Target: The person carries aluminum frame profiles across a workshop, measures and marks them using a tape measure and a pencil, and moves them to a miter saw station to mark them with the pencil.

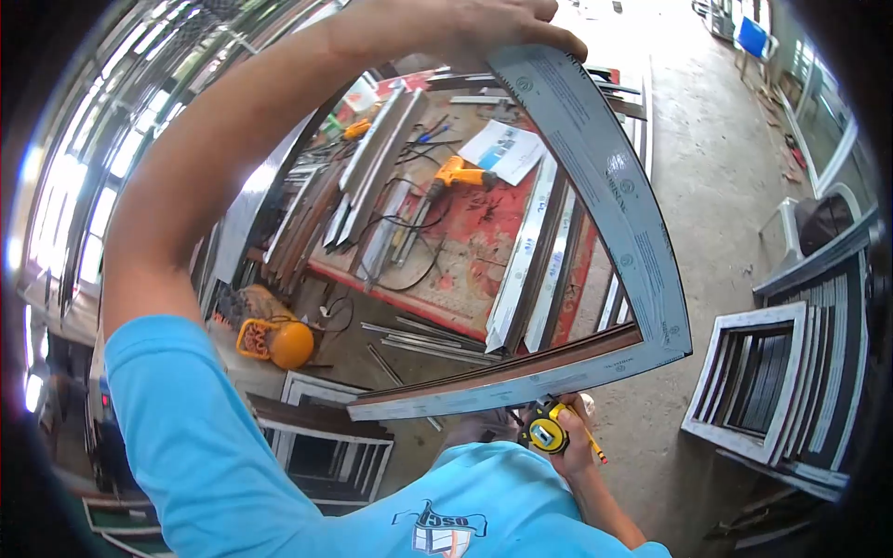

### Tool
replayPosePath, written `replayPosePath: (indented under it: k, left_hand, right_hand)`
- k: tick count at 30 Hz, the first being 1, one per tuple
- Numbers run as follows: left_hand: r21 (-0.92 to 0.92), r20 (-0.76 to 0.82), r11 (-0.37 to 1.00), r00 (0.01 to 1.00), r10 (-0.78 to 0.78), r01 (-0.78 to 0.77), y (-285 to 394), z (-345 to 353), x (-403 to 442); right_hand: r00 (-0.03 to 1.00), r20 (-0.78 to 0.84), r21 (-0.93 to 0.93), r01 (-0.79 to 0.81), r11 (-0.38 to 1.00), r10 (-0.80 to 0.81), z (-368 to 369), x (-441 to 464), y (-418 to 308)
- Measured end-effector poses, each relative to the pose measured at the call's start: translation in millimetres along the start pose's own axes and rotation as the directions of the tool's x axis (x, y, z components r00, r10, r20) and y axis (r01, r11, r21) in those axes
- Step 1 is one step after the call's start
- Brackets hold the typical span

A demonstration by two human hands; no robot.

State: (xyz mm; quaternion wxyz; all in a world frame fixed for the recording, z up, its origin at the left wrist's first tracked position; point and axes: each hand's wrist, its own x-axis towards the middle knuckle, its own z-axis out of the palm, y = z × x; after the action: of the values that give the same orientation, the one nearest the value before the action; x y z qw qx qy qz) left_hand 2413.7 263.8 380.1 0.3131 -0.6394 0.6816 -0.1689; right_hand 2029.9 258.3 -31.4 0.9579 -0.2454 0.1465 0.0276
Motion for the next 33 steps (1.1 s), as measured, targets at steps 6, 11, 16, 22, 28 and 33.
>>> replayPosePath:
  k: [6,11,16,22,28,33]
  left_hand:
    - [-0.047,-0.057,0.997,0.996,0.064,-0.066,-48.2,143.9,77.2]
    - [-0.006,-0.122,0.992,0.984,0.127,-0.128,-31.2,250.1,139.5]
    - [-0.160,-0.231,0.923,0.922,0.309,-0.350,4.5,318.5,211.0]
    - [-0.331,-0.228,0.850,0.909,0.349,-0.409,42.3,387.8,258.2]
    - [-0.274,-0.256,0.915,0.939,0.228,-0.297,31.0,426.5,267.1]
    - [-0.539,-0.122,0.841,0.992,-0.028,-0.043,46.7,464.8,250.4]
  right_hand:
    - [0.975,-0.222,0.085,0.016,0.996,0.003,66.1,63.0,23.9]
    - [0.880,-0.475,0.004,0.009,1.000,-0.006,120.1,110.4,53.0]
    - [0.824,-0.567,0.137,0.073,0.988,0.017,140.5,133.0,76.8]
    - [0.815,-0.579,0.185,0.103,0.977,0.024,149.2,146.1,77.4]
    - [0.809,-0.588,0.115,0.102,0.988,-0.015,153.7,164.1,59.5]
    - [0.839,-0.544,0.129,0.101,0.987,-0.015,135.6,177.2,64.0]
